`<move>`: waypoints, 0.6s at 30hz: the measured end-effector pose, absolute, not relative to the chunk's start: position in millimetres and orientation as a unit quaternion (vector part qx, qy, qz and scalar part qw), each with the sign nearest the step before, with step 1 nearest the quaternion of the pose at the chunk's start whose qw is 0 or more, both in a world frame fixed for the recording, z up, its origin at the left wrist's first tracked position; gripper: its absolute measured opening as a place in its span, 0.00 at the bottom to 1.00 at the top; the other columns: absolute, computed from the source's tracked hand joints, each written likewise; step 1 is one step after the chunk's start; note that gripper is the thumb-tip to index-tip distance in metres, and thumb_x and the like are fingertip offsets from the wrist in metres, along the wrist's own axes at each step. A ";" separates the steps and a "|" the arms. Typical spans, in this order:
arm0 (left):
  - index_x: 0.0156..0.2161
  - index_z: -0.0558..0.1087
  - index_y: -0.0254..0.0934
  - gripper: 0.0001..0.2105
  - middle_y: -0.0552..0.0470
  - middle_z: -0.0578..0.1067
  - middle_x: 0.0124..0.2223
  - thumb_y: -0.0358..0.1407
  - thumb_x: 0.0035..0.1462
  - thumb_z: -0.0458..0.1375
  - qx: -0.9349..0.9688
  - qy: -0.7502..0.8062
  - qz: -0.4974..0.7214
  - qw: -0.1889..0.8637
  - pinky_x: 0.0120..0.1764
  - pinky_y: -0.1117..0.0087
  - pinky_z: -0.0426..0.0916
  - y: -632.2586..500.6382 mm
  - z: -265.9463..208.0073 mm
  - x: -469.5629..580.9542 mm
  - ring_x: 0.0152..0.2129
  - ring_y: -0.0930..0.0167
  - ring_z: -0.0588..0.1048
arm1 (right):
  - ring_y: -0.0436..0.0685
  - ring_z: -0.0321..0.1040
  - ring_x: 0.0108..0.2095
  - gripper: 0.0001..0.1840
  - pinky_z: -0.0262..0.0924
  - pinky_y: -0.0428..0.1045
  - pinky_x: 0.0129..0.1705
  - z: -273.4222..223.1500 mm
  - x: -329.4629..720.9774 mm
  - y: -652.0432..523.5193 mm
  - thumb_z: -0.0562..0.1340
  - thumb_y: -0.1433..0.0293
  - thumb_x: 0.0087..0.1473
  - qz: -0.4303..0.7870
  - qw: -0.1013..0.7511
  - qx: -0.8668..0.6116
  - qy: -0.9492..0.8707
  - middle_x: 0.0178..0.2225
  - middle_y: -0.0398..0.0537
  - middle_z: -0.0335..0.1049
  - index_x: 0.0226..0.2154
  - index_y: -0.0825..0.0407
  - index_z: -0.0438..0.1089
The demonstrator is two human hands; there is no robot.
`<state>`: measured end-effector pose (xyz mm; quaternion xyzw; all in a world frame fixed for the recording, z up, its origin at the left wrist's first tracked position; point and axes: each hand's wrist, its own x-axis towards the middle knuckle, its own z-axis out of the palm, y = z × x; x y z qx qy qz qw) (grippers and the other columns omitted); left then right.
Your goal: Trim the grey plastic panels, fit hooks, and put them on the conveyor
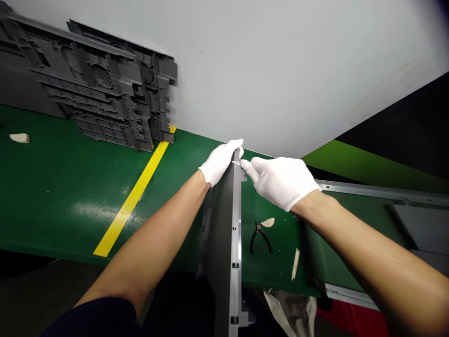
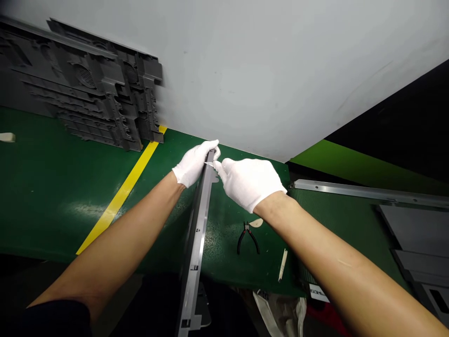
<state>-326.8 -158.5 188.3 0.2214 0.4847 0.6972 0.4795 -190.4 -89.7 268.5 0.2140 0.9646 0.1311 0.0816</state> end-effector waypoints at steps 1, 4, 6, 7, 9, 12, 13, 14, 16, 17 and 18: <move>0.25 0.64 0.41 0.20 0.56 0.61 0.20 0.51 0.62 0.56 0.226 0.487 0.697 0.475 0.24 0.65 0.67 -157.9 187.4 -327.2 0.17 0.72 0.64 | 0.57 0.65 0.22 0.37 0.43 0.51 0.27 268.0 -188.6 -90.6 0.37 0.47 0.69 0.140 0.075 0.209 0.965 0.21 0.48 0.70 0.34 0.49 0.73; 0.24 0.65 0.40 0.20 0.56 0.61 0.20 0.50 0.62 0.56 0.239 0.498 0.695 0.461 0.24 0.67 0.66 -156.5 185.2 -328.6 0.17 0.73 0.64 | 0.56 0.65 0.21 0.38 0.41 0.51 0.27 266.5 -184.2 -92.2 0.36 0.47 0.69 0.157 0.063 0.200 0.965 0.21 0.48 0.70 0.34 0.50 0.72; 0.24 0.65 0.40 0.20 0.56 0.60 0.21 0.51 0.62 0.56 0.240 0.501 0.693 0.459 0.23 0.67 0.64 -156.3 185.0 -329.1 0.17 0.73 0.63 | 0.56 0.65 0.21 0.38 0.40 0.51 0.27 265.9 -182.5 -92.6 0.36 0.47 0.69 0.159 0.063 0.197 0.965 0.21 0.48 0.70 0.34 0.50 0.72; 0.24 0.64 0.40 0.20 0.56 0.60 0.21 0.51 0.62 0.56 0.238 0.502 0.691 0.462 0.23 0.67 0.64 -156.2 185.2 -329.2 0.17 0.73 0.63 | 0.56 0.64 0.21 0.38 0.40 0.51 0.27 265.8 -182.0 -92.6 0.36 0.47 0.69 0.159 0.062 0.196 0.966 0.21 0.48 0.70 0.34 0.50 0.72; 0.25 0.64 0.41 0.20 0.56 0.60 0.21 0.51 0.62 0.55 0.233 0.501 0.689 0.469 0.23 0.67 0.64 -156.2 185.7 -329.4 0.17 0.73 0.62 | 0.56 0.64 0.20 0.38 0.39 0.51 0.27 265.8 -181.3 -92.5 0.36 0.47 0.69 0.157 0.061 0.194 0.966 0.20 0.47 0.69 0.34 0.49 0.72; 0.24 0.64 0.40 0.20 0.56 0.60 0.21 0.51 0.62 0.55 0.238 0.506 0.683 0.470 0.23 0.68 0.63 -155.9 185.5 -330.2 0.17 0.73 0.62 | 0.55 0.62 0.20 0.38 0.37 0.50 0.27 266.1 -180.6 -91.7 0.35 0.47 0.69 0.155 0.057 0.194 0.967 0.19 0.47 0.68 0.33 0.49 0.72; 0.24 0.64 0.40 0.20 0.56 0.60 0.21 0.51 0.62 0.55 0.242 0.509 0.681 0.468 0.23 0.68 0.62 -155.8 185.2 -330.5 0.17 0.73 0.62 | 0.55 0.61 0.19 0.39 0.37 0.50 0.27 266.1 -180.4 -91.4 0.35 0.47 0.69 0.155 0.055 0.192 0.967 0.19 0.46 0.67 0.33 0.49 0.72; 0.24 0.64 0.40 0.20 0.56 0.60 0.21 0.51 0.62 0.55 0.245 0.511 0.679 0.467 0.24 0.68 0.62 -155.5 184.8 -330.9 0.17 0.73 0.62 | 0.55 0.61 0.19 0.38 0.37 0.50 0.27 266.1 -180.1 -91.2 0.35 0.47 0.69 0.156 0.053 0.192 0.968 0.19 0.46 0.67 0.32 0.49 0.71; 0.25 0.64 0.40 0.20 0.56 0.61 0.21 0.51 0.62 0.55 0.249 0.513 0.676 0.467 0.24 0.68 0.62 -154.9 184.1 -331.7 0.18 0.73 0.62 | 0.54 0.60 0.19 0.38 0.36 0.50 0.27 265.8 -178.9 -91.3 0.36 0.47 0.69 0.157 0.052 0.191 0.968 0.18 0.46 0.66 0.32 0.49 0.71; 0.25 0.64 0.40 0.20 0.56 0.60 0.21 0.51 0.62 0.55 0.252 0.515 0.675 0.465 0.24 0.68 0.61 -154.5 183.8 -332.2 0.18 0.73 0.62 | 0.54 0.59 0.19 0.38 0.36 0.50 0.27 265.4 -177.9 -91.9 0.36 0.47 0.69 0.157 0.051 0.190 0.968 0.18 0.46 0.65 0.32 0.50 0.71; 0.24 0.64 0.40 0.20 0.56 0.60 0.21 0.50 0.62 0.55 0.254 0.519 0.675 0.459 0.24 0.68 0.61 -154.1 183.4 -332.7 0.18 0.73 0.61 | 0.53 0.58 0.18 0.37 0.35 0.50 0.27 264.8 -176.4 -92.7 0.37 0.47 0.69 0.156 0.050 0.186 0.969 0.18 0.45 0.64 0.31 0.50 0.71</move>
